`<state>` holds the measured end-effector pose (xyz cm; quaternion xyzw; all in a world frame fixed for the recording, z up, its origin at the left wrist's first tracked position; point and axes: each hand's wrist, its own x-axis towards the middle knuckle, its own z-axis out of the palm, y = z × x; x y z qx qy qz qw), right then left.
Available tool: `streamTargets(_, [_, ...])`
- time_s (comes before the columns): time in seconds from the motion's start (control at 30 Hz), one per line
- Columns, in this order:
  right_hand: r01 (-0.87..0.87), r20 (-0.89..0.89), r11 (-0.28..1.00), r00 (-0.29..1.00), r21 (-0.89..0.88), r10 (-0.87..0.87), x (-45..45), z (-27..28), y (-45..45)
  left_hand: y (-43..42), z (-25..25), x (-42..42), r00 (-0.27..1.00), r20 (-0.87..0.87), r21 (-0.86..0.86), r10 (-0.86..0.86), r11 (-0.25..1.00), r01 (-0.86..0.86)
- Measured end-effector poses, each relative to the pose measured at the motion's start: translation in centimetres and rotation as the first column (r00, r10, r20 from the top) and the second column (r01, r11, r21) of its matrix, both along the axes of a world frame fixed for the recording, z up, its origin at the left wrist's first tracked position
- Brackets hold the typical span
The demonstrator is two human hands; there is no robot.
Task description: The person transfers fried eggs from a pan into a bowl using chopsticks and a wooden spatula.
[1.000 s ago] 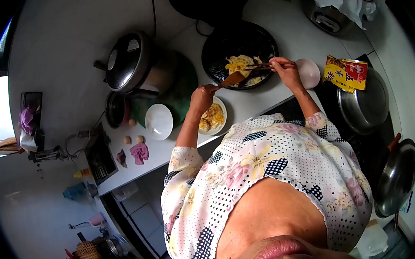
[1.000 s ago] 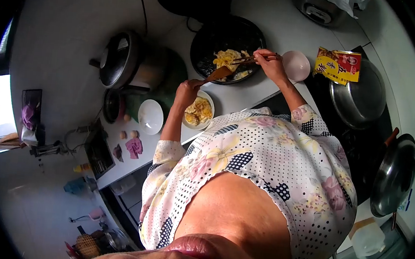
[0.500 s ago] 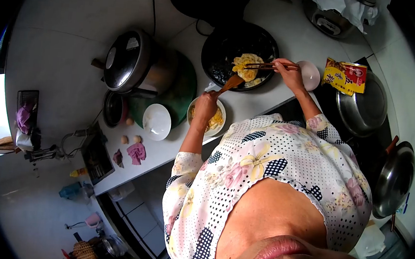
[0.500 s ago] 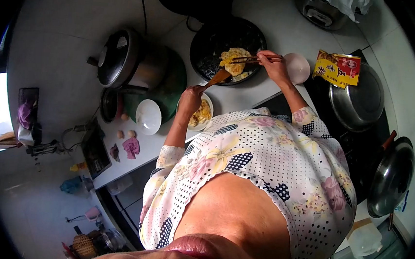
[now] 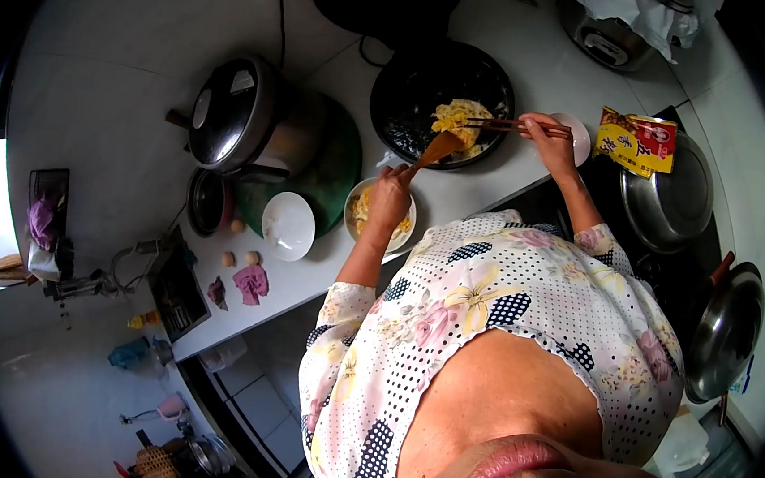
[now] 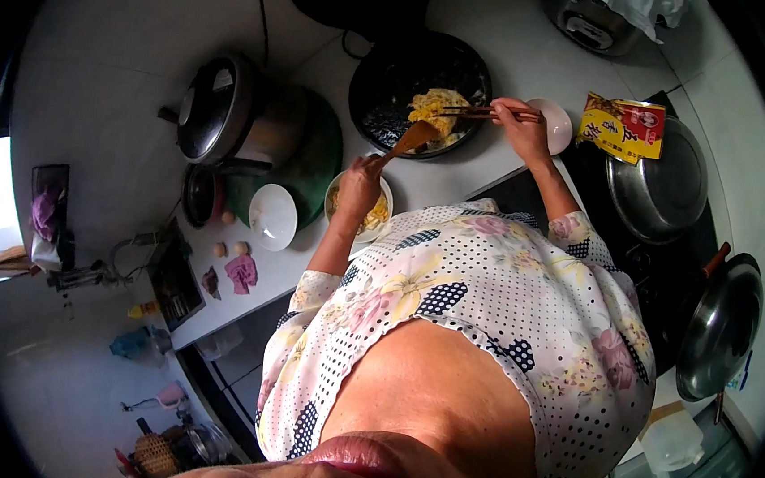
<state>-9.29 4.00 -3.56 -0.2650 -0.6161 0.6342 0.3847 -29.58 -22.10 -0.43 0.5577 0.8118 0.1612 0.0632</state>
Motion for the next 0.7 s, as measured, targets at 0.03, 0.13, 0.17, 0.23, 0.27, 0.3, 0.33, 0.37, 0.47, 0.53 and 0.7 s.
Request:
streamTargets(0.03, [-0.009, -0.001, 1.0, 1.0, -0.012, 0.009, 0.1, 0.0, 0.1, 0.2, 0.0, 0.2, 1.0, -0.017, 0.04, -0.008, 0.999, 0.008])
streamTargets(0.13, [-0.025, 0.015, 0.999, 1.0, -0.035, 0.026, 0.5, -0.6, 0.3, 0.3, -1.1, 0.1, 0.999, -0.021, 0.032, -0.024, 0.999, 0.025])
streamTargets(0.17, [-0.029, 0.029, 0.999, 0.999, -0.033, 0.03, 0.5, -1.4, 0.4, 0.4, -1.6, 0.1, 0.999, -0.015, 0.011, -0.031, 0.999, 0.031])
streamTargets(0.23, [-0.025, 0.048, 0.999, 0.998, -0.029, 0.027, 0.5, -1.5, 0.5, 0.3, -1.7, -0.2, 0.999, -0.011, -0.039, -0.034, 0.999, 0.033])
streamTargets(0.27, [-0.018, 0.056, 0.999, 0.998, -0.031, 0.02, 0.7, -1.6, 0.5, 0.0, -1.7, -0.5, 0.999, -0.01, -0.067, -0.033, 0.997, 0.032])
streamTargets(0.3, [-0.012, 0.064, 0.999, 0.998, -0.034, 0.014, 0.7, -1.5, 0.4, -0.1, -1.2, -0.5, 0.999, -0.02, -0.076, -0.04, 0.996, 0.038])
streamTargets(0.33, [-0.018, 0.051, 0.999, 0.999, -0.036, 0.02, 0.7, -1.4, 0.2, -0.2, -0.6, -0.5, 0.999, -0.012, -0.093, -0.033, 0.995, 0.032])
streamTargets(0.37, [-0.022, 0.038, 0.999, 0.999, -0.038, 0.023, 0.7, -1.3, 0.1, -0.4, 0.0, -0.4, 1.0, -0.005, -0.108, -0.028, 0.994, 0.028])
streamTargets(0.47, [-0.007, -0.035, 0.997, 0.999, -0.071, 0.005, 0.3, -0.6, -0.2, -0.2, 0.3, -0.1, 1.0, 0.003, -0.035, -0.024, 0.999, 0.024])
streamTargets(0.53, [-0.02, -0.052, 0.997, 0.999, -0.072, 0.016, -0.4, -0.5, -0.5, 0.0, -0.1, 0.2, 1.0, -0.003, 0.02, -0.024, 1.0, 0.024])
streamTargets(0.7, [-0.094, -0.012, 0.994, 0.996, -0.054, 0.093, -2.3, -1.9, -0.3, 0.9, -1.9, 0.9, 1.0, 0.018, -0.028, -0.016, 0.999, 0.016])
